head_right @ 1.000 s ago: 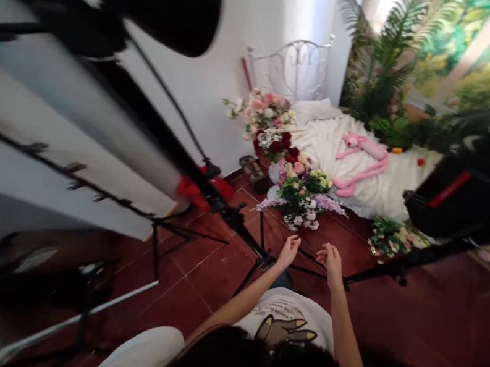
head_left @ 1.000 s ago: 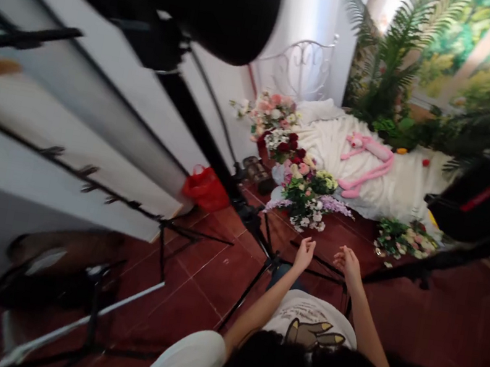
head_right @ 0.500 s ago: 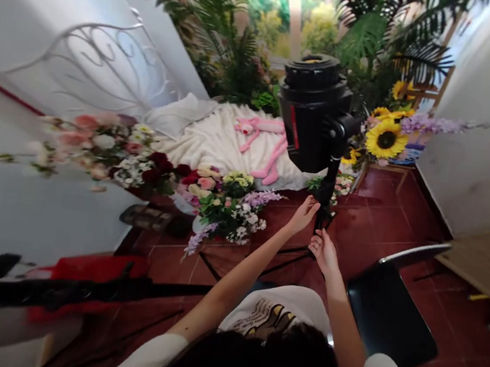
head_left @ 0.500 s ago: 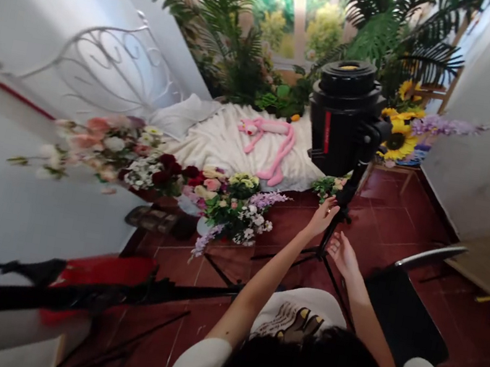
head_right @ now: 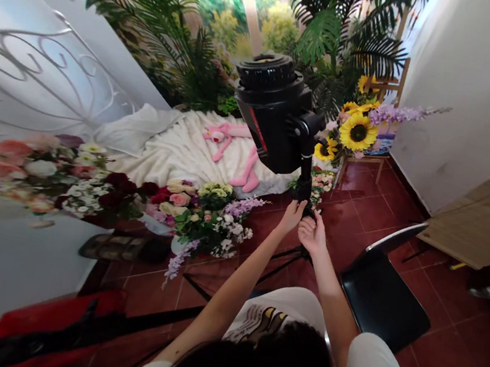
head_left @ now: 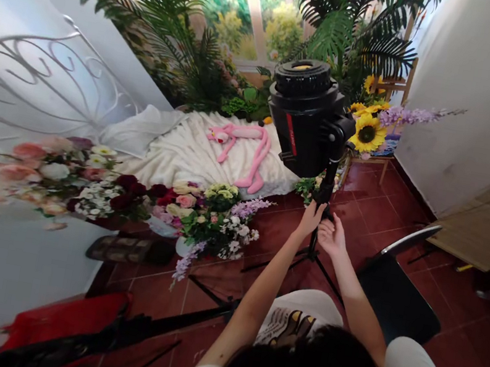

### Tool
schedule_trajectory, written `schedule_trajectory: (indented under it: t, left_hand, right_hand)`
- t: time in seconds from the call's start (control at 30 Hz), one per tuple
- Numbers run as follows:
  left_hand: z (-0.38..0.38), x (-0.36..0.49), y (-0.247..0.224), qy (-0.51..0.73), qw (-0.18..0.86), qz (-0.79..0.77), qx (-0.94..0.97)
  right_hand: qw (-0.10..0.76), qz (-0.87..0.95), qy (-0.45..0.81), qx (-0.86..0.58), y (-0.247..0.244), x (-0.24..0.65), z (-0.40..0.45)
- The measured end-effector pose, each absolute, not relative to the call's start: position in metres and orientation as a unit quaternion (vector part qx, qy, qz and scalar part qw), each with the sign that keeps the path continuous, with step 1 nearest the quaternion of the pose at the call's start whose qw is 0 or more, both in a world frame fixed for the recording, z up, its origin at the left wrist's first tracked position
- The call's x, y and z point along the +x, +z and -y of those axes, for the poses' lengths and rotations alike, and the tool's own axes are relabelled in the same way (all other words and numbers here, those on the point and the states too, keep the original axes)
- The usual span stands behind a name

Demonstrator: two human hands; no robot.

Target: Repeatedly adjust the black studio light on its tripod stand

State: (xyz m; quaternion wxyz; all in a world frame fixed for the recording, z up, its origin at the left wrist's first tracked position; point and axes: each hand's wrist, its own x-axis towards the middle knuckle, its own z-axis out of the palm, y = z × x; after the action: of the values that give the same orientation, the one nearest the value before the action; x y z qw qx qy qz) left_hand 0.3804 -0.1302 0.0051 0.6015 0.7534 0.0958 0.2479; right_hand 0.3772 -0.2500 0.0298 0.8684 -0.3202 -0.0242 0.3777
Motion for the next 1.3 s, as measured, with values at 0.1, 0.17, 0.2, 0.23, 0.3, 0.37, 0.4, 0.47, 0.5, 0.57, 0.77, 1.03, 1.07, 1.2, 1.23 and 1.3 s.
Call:
schedule_trajectory:
  t: [0.1,0.17,0.2,0.23,0.3,0.37,0.4,0.47,0.5,0.57,0.77,1.03,1.07,1.2,1.23,1.3]
  left_hand:
    - [0.130,0.381,0.003,0.251,0.602,-0.093,0.752]
    - [0.130,0.382,0.002,0.251,0.602,-0.095,0.752]
    - [0.130,0.382,0.002,0.250,0.602,-0.097,0.752]
    - [0.130,0.382,0.002,0.249,0.603,-0.098,0.751]
    - [0.130,0.381,0.002,0.245,0.607,-0.099,0.749]
    - [0.131,0.381,0.002,0.237,0.615,-0.099,0.746]
    - [0.131,0.381,0.003,0.233,0.618,-0.101,0.744]
    - [0.132,0.380,0.004,0.229,0.621,-0.107,0.742]
    - [0.132,0.380,0.004,0.229,0.623,-0.110,0.740]
    - [0.133,0.380,0.004,0.228,0.626,-0.113,0.737]
    - [0.133,0.383,-0.003,0.228,0.635,-0.121,0.728]
    - [0.131,0.385,-0.015,0.237,0.639,-0.064,0.729]
    - [0.131,0.385,-0.016,0.238,0.633,-0.066,0.734]
    - [0.131,0.386,-0.019,0.235,0.617,-0.071,0.748]
    - [0.132,0.386,-0.019,0.233,0.615,-0.071,0.749]
    - [0.133,0.387,-0.018,0.233,0.617,-0.070,0.749]
  right_hand:
    - [0.871,0.021,0.375,-0.318,0.027,0.381,0.249]
    - [0.866,0.024,0.370,-0.334,0.026,0.384,0.248]
    - [0.860,0.027,0.367,-0.353,0.025,0.385,0.247]
    - [0.851,0.032,0.361,-0.381,0.025,0.387,0.246]
    - [0.825,0.046,0.321,-0.464,0.024,0.389,0.247]
    - [0.781,0.082,0.228,-0.575,0.025,0.392,0.251]
    - [0.748,0.111,0.172,-0.632,0.027,0.394,0.255]
    - [0.659,0.182,0.084,-0.725,0.031,0.397,0.263]
    - [0.616,0.216,0.064,-0.755,0.033,0.398,0.268]
    - [0.569,0.258,0.054,-0.779,0.039,0.401,0.274]
    - [0.607,0.244,-0.046,-0.755,0.059,0.409,0.261]
    - [0.503,0.250,0.044,-0.826,0.052,0.442,0.205]
    - [0.499,0.239,0.057,-0.831,0.050,0.446,0.200]
    - [0.530,0.252,0.078,-0.806,0.045,0.457,0.193]
    - [0.545,0.264,0.079,-0.792,0.045,0.458,0.193]
    - [0.575,0.283,0.075,-0.764,0.051,0.459,0.192]
